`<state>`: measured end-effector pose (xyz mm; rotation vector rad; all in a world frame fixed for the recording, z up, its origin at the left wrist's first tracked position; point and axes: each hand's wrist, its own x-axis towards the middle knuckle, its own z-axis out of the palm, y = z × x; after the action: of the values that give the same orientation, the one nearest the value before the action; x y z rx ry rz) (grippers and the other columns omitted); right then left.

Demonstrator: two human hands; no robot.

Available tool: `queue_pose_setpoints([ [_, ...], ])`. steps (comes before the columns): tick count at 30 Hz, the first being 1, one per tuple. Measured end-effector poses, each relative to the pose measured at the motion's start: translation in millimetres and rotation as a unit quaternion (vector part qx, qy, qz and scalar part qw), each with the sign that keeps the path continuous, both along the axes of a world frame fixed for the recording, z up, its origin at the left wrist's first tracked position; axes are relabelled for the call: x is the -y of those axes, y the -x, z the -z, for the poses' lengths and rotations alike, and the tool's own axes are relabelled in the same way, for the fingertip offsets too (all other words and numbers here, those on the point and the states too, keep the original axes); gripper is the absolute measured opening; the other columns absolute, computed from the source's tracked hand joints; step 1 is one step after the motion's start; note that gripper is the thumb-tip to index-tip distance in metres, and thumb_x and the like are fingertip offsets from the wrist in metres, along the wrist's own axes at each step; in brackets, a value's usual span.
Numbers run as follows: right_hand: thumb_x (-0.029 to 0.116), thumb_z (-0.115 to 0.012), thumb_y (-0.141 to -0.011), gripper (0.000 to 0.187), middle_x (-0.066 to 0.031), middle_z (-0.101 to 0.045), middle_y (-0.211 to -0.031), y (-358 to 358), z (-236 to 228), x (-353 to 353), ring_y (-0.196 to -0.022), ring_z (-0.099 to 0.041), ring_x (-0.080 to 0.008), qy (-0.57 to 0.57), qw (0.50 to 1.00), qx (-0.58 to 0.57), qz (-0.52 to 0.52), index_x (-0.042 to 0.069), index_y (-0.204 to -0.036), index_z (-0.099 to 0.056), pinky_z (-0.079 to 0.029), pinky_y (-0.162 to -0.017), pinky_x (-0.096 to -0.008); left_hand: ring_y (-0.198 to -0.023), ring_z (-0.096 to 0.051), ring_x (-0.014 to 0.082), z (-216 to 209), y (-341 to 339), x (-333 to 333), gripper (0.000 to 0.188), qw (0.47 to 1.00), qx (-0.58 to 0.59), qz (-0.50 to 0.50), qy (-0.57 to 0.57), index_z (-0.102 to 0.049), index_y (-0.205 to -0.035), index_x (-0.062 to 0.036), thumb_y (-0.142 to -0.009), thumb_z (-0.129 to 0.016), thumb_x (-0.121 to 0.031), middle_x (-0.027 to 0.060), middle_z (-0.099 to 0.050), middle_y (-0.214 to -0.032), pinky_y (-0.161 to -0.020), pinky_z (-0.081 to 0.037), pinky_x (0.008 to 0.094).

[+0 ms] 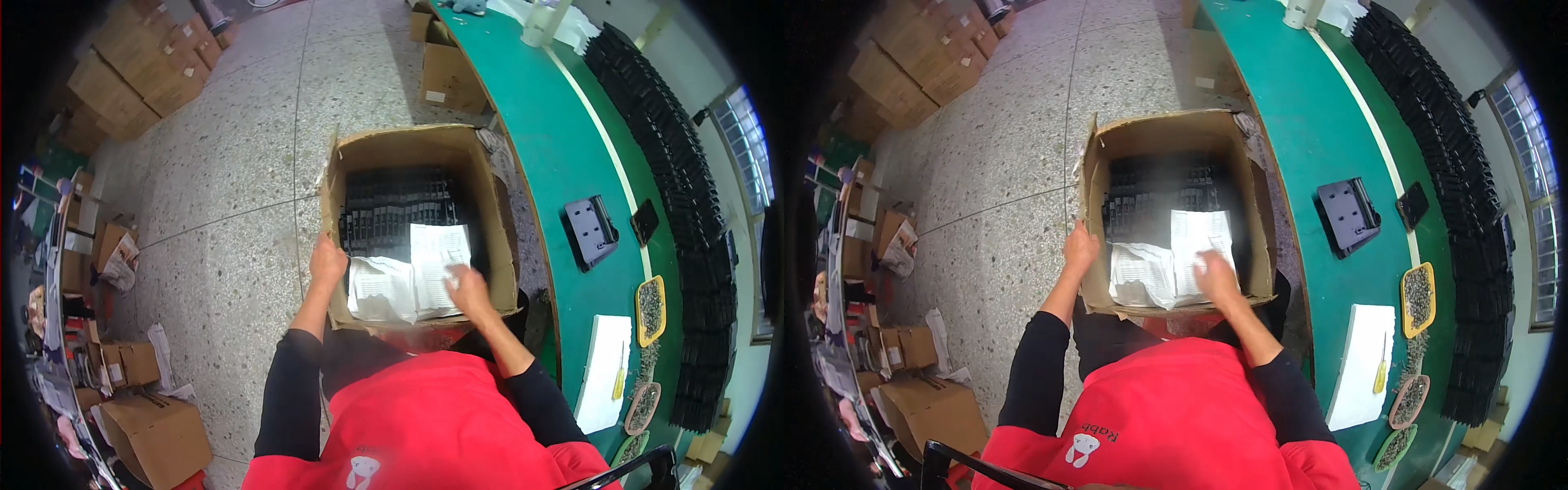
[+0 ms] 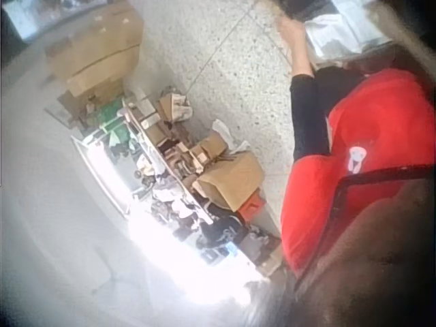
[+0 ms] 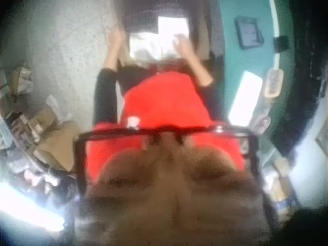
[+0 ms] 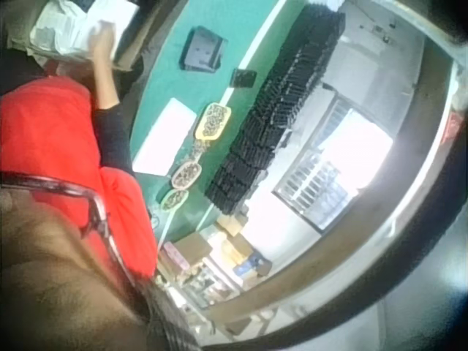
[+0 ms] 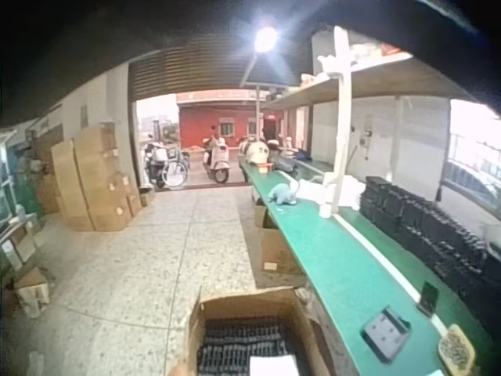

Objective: The person unpacks a cardboard box filled with black plastic components and printed papers. They remove the papers and then take out the plastic parts one by one, placing them on a green workbench. The person handles the items individually, moving them from the box to the table.

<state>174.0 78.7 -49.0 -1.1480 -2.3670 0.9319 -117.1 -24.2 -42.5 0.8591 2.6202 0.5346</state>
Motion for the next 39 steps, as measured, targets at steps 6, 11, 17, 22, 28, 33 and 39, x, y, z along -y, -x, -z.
queue_pose_setpoints([
  [6,0.018,-0.072,-0.073,0.087,-0.0302,-0.041,-0.132,-53,15,-80,-0.12,-0.043,-0.0433,-0.065,0.977,0.122,0.162,-0.003,-0.14,-0.021,-0.04,-0.097,-0.0473,-0.098,-0.058,0.0438,-4,-4,-3,0.046,0.999,0.02,-0.005,0.027,-0.043,-0.113,0.0052,-0.077,-0.062,-0.014,0.0286,-0.055,-0.109,-0.085,-0.047,0.0491],
  [11,0.017,-0.06,-0.08,0.084,-0.0392,-0.042,-0.125,-66,51,-91,-0.115,-0.047,-0.0481,0.086,0.966,0.156,0.186,-0.008,-0.142,-0.008,-0.04,-0.097,-0.0453,-0.1,-0.057,0.0438,9,-3,0,0.049,1.0,0.007,-0.008,0.01,-0.041,-0.114,0.0063,-0.075,-0.063,-0.015,0.0281,-0.054,-0.11,-0.085,-0.047,0.0492],
  [17,0.014,-0.053,-0.082,0.074,-0.0403,-0.049,-0.114,-58,37,-81,-0.107,-0.052,-0.0491,0.08,0.972,0.11,0.193,-0.01,-0.139,-0.014,-0.043,-0.092,-0.0468,-0.099,-0.057,0.0439,6,-9,-4,0.052,0.999,0.0,-0.016,0.047,-0.041,-0.113,0.0073,-0.073,-0.064,-0.018,0.0297,-0.057,-0.105,-0.086,-0.047,0.0492],
  [22,0.012,-0.056,-0.078,0.078,-0.0398,-0.053,-0.108,-52,34,-77,-0.101,-0.055,-0.0491,0.009,0.961,0.154,0.228,-0.011,-0.139,-0.014,-0.044,-0.09,-0.0473,-0.098,-0.058,0.0438,-11,-11,-6,0.053,0.998,0.031,-0.012,0.05,-0.04,-0.113,0.0076,-0.074,-0.064,-0.019,0.0305,-0.058,-0.103,-0.087,-0.046,0.0487],
  [28,0.018,-0.06,-0.08,0.076,-0.0312,-0.055,-0.111,-43,19,-67,-0.1,-0.057,-0.0429,-0.007,0.947,0.203,0.25,-0.005,-0.141,-0.021,-0.045,-0.086,-0.0485,-0.105,-0.055,0.0431,-9,-11,-3,0.058,0.999,0.029,-0.008,0.042,-0.039,-0.116,0.0091,-0.073,-0.064,-0.02,0.0316,-0.055,-0.108,-0.089,-0.046,0.0481],
  [33,0.021,-0.062,-0.08,0.074,-0.025,-0.055,-0.109,-46,38,-73,-0.098,-0.058,-0.0383,-0.054,0.939,0.228,0.251,-0.003,-0.14,-0.026,-0.046,-0.082,-0.0496,-0.106,-0.054,0.0433,8,-5,-1,0.06,0.999,-0.007,0.001,0.035,-0.038,-0.117,0.0089,-0.073,-0.065,-0.021,0.0321,-0.054,-0.109,-0.089,-0.046,0.0478],
  [39,0.019,-0.06,-0.08,0.073,-0.0287,-0.057,-0.108,-54,53,-80,-0.096,-0.059,-0.0414,-0.047,0.947,0.198,0.249,-0.004,-0.14,-0.024,-0.045,-0.084,-0.0495,-0.104,-0.056,0.0432,-4,-2,-8,0.063,0.996,0.054,0.015,0.069,-0.038,-0.12,0.0083,-0.073,-0.065,-0.024,0.031,-0.053,-0.114,-0.09,-0.045,0.0478],
])
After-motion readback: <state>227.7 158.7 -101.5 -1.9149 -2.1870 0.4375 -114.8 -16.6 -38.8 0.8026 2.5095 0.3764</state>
